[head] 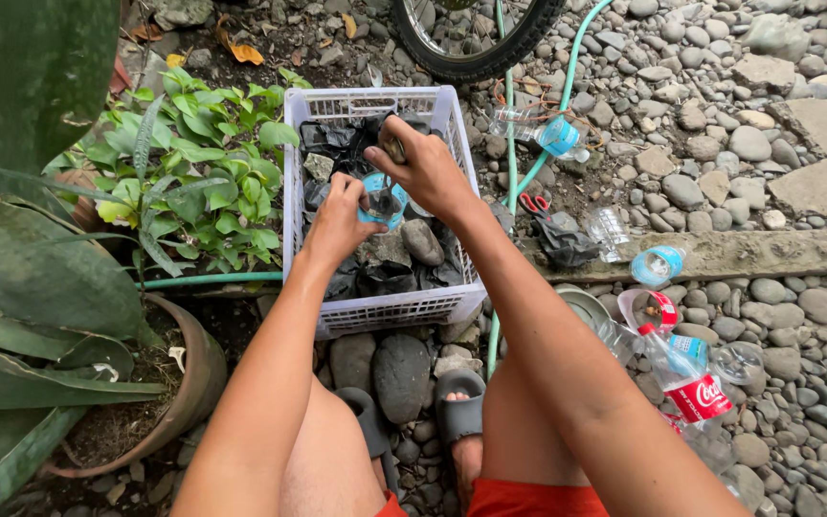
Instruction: The person cuts several plastic bottles with a knife, removes labels, and handles rocks and black plastic bags inside a white crate while sitting in a garden.
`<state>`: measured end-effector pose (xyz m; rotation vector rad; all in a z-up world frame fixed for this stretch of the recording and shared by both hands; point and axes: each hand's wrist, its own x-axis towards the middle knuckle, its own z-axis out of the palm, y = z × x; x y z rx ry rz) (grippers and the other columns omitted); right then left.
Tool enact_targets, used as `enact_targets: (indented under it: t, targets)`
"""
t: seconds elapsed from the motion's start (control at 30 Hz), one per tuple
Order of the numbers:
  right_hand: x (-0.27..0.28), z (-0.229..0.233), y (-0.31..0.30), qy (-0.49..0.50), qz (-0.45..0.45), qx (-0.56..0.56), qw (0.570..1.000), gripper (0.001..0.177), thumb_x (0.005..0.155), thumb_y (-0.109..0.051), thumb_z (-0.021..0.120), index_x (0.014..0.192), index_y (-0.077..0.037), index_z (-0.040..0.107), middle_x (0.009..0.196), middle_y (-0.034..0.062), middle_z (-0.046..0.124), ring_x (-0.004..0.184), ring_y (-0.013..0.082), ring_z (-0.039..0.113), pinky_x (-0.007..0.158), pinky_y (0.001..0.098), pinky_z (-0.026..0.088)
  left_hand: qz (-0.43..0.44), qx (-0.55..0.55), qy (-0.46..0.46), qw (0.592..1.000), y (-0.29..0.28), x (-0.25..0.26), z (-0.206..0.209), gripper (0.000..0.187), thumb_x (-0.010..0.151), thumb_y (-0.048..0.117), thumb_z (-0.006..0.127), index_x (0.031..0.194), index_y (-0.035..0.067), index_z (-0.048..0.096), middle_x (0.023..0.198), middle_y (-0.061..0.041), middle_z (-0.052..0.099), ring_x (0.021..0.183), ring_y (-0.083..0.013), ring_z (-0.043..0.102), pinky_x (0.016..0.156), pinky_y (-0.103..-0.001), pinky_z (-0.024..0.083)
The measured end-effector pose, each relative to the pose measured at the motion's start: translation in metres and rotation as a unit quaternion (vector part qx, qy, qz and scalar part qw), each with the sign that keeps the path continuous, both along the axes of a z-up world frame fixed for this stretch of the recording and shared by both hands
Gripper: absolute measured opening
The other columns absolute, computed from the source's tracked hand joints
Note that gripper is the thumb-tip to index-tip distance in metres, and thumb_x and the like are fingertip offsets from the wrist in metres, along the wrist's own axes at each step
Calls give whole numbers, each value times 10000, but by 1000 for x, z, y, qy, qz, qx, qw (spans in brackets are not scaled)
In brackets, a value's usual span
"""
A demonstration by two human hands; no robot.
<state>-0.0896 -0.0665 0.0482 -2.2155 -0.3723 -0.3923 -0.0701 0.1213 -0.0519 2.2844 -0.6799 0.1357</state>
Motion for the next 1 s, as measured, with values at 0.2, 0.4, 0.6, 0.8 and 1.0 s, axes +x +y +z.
enact_targets:
  t: [0.2,0.4,0.6,0.8,1.0]
  targets:
    - [-1,-2,1,45,-8,18,999,378,990,-360,694,983,-17,535,732,166,670,682,317,686,638,441,499,-4,38,26,999,-4,-5,19,550,624,223,985,944,10,592,1180,-149,524,1042,-366,639,895,-446,545]
    - [6,-6,-5,28,7,5,1000,382,976,-382,693,1002,-25,559,881,206,706,821,369,690,722,464,516,-39,-113,-6,993,-9,-5,51,495,862,194,833,1280,20,633,1359,-185,569,1235,-324,574,965,-412,480]
    - [3,-3,-5,60,20,-12,998,559,957,-433,714,1201,-14,437,945,240,697,911,435,676,772,480,510,-29,-237,116,964,-23,4,46,216,975,98,674,1178,30,704,984,-55,749,910,-117,672,813,-293,543]
    - [-6,-23,-59,215,51,-177,959,693,793,-491,844,1113,73,600,923,234,716,852,359,725,736,444,586,-45,-264,101,958,-16,5,37,156,957,85,711,1084,-4,732,948,-44,754,855,-87,672,763,-263,544]
    - [1,-117,-66,536,48,-266,800,709,850,-544,736,1044,138,748,954,249,803,820,308,807,651,353,627,-20,-267,77,960,-14,4,46,168,962,113,722,1089,4,740,967,-57,774,874,-100,706,774,-271,557]
